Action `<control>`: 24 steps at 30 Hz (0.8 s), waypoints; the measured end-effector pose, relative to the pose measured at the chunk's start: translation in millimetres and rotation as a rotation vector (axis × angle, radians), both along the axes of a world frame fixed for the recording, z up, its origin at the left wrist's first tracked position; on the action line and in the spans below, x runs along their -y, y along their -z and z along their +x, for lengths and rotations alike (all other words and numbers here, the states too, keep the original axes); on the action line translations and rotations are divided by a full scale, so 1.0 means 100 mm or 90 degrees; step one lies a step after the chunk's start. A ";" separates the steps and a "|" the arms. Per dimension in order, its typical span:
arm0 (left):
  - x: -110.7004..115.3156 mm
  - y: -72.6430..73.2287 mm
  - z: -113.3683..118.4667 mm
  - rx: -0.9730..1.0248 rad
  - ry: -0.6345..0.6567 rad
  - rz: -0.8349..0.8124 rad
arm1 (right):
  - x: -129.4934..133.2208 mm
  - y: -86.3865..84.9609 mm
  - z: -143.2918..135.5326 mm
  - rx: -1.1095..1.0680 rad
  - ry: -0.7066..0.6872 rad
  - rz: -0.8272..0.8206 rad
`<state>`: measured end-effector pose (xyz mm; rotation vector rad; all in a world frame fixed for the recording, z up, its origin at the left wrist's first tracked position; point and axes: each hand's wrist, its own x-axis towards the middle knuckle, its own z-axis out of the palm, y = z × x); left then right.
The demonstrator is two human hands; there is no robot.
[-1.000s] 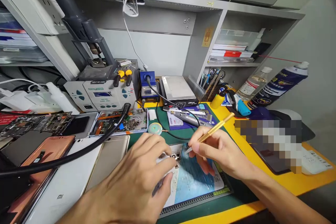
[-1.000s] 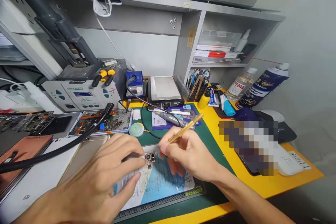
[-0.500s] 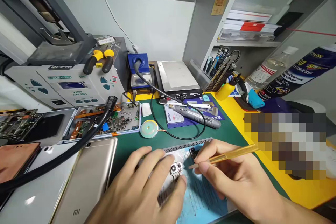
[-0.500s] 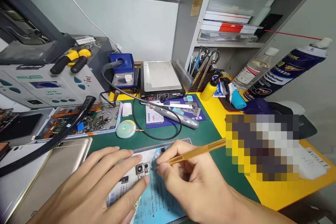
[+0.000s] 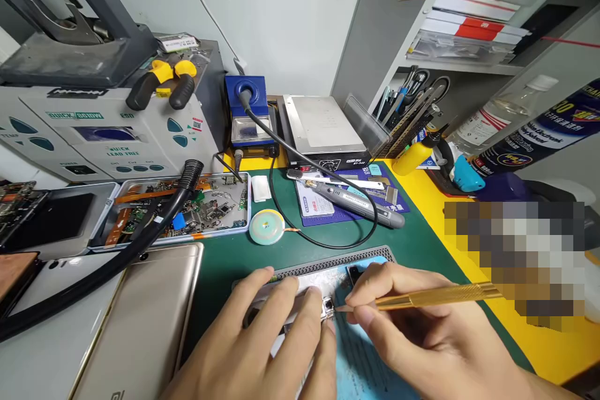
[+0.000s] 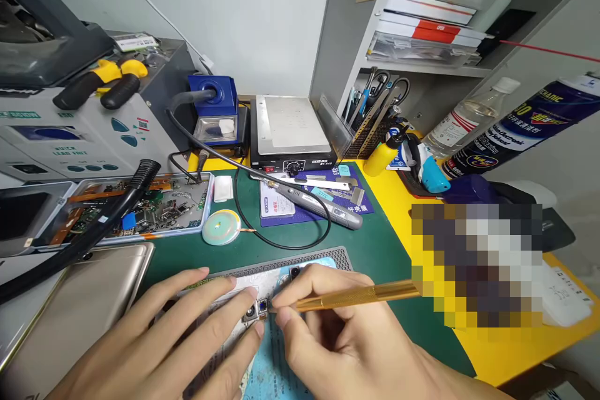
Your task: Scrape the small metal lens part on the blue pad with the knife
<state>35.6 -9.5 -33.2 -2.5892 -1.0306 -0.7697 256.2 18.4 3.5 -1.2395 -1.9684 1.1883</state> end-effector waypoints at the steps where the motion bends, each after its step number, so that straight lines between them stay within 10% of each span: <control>1: 0.00 0.01 0.00 0.003 -0.001 0.002 | 0.00 0.00 0.00 0.002 -0.008 0.006; 24: -0.02 0.00 -0.05 0.006 0.019 0.042 | -0.02 -0.04 -0.05 0.009 -0.018 0.047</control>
